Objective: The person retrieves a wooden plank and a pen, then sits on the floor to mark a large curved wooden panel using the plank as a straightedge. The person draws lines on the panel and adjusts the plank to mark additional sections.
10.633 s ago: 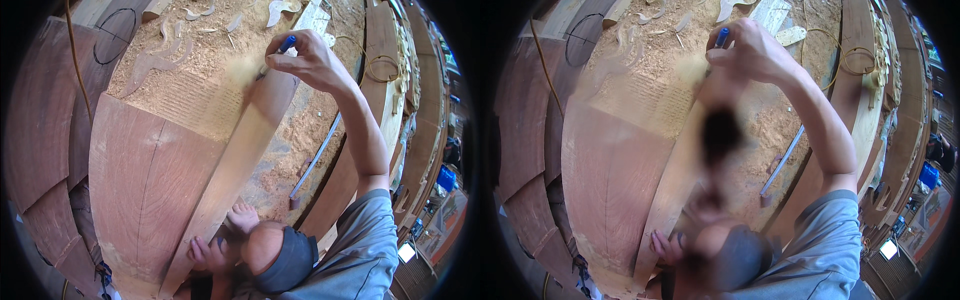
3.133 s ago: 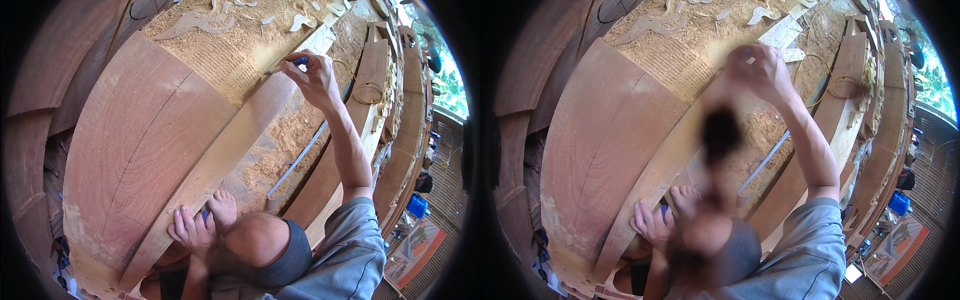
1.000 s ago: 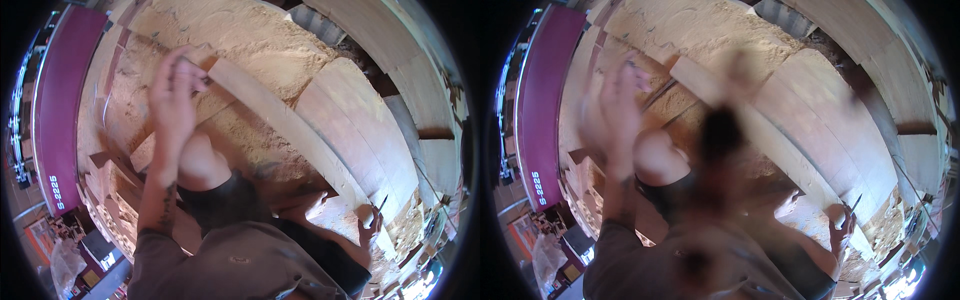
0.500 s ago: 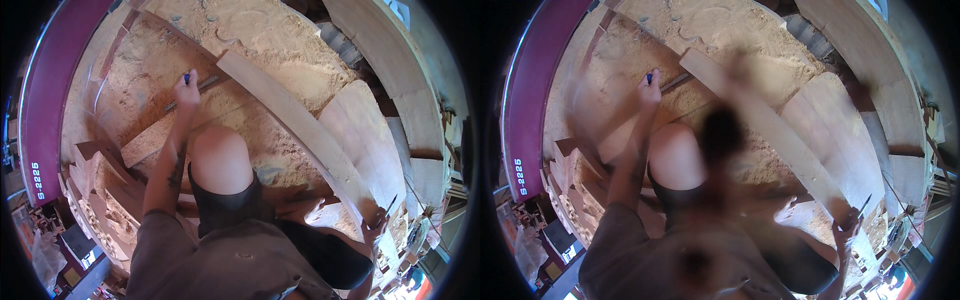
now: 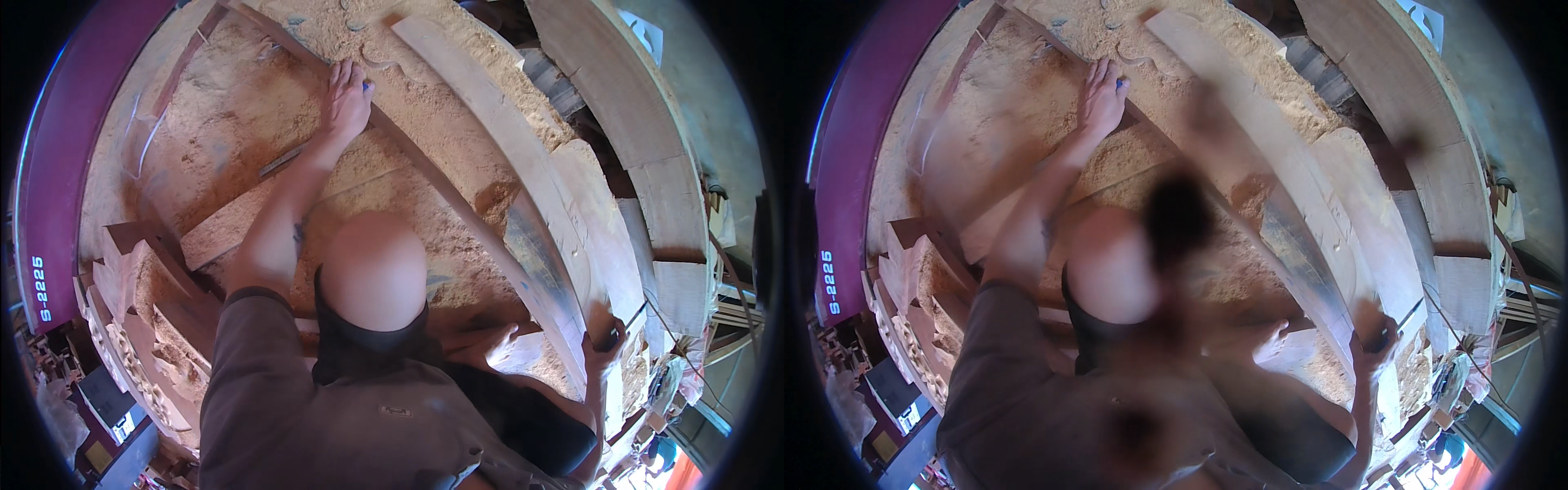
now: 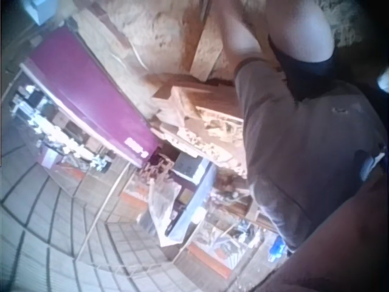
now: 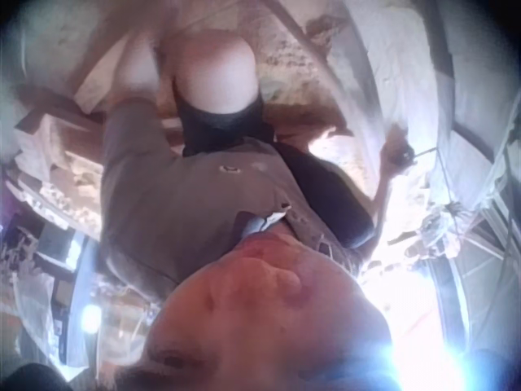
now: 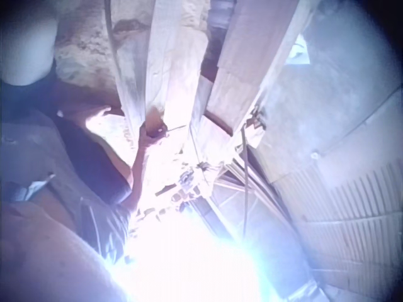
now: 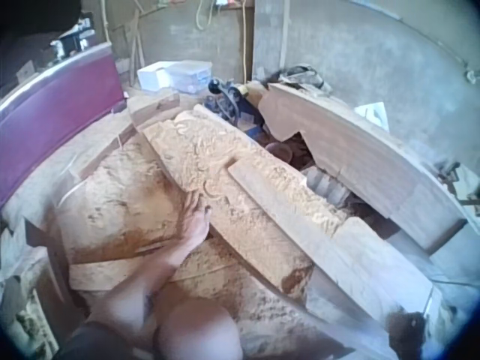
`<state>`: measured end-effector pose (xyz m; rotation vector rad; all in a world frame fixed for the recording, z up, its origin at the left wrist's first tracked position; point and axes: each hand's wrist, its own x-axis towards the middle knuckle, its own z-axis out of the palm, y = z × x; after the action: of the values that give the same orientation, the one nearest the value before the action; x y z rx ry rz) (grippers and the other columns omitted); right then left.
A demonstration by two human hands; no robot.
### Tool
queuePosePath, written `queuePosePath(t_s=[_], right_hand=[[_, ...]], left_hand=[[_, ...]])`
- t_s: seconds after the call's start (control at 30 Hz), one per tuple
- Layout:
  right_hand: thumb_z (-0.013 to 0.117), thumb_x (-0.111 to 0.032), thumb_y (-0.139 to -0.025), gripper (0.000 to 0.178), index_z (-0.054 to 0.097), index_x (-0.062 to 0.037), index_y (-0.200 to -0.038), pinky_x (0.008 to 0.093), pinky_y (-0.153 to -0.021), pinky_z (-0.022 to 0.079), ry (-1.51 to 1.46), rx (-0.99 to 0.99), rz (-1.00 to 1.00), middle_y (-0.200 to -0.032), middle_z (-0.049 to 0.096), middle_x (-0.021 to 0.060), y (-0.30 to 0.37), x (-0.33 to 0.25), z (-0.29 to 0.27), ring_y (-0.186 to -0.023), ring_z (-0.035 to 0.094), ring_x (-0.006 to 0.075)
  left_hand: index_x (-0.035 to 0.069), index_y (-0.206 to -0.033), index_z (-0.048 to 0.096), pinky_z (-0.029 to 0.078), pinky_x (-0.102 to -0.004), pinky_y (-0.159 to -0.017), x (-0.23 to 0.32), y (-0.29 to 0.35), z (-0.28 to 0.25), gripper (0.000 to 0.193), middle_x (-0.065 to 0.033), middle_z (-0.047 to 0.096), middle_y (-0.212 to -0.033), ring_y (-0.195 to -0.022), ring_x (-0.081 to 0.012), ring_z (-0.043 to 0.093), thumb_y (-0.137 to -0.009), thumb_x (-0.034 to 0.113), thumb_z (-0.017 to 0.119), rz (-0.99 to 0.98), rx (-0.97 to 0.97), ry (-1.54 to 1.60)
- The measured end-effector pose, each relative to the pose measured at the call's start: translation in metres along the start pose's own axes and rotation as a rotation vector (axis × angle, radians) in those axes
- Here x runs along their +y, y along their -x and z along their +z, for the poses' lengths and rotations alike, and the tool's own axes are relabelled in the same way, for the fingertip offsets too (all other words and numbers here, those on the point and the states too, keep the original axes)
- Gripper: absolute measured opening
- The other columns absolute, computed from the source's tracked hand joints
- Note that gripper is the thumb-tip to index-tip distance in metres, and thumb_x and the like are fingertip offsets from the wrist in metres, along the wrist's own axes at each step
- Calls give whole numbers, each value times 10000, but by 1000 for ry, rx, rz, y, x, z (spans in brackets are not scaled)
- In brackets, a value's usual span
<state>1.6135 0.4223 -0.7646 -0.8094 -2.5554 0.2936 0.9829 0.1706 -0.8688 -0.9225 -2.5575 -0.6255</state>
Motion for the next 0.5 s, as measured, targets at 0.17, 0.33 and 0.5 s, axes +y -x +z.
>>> queuePosePath(t_s=[0.17, 0.33, 0.5], right_hand=[[813, -94, -653, 692, 499, -45, -1268, 394, -741, 518, 63, -17, 148, -1110, 561, 148, -5, 28, 17, -922, 598, 309], [818, -80, -638, 652, 516, -44, -1215, 426, -806, 512, 48, -62, 57, -1123, 574, 147, -29, 26, 38, -975, 608, 350], [809, -88, -662, 580, 533, -43, -1171, 450, -886, 484, 18, -91, 215, -1095, 629, 158, -24, 29, 44, -1005, 626, 351]], left_hand=[[-15, -1242, 576, 312, -484, -1108, 42, 10, -20, 420, -190, 476, -1409, -1360, -348, 380, -975, 302, 504, 102, -281, 140], [-1, -1241, 589, 281, -564, -1088, 25, 6, -34, 444, -186, 503, -1389, -1346, -329, 406, -988, 345, 473, 117, -226, -146], [8, -1272, 576, 298, -496, -1109, 64, 5, -55, 439, -176, 488, -1414, -1349, -322, 412, -991, 332, 481, 279, -688, -30]])
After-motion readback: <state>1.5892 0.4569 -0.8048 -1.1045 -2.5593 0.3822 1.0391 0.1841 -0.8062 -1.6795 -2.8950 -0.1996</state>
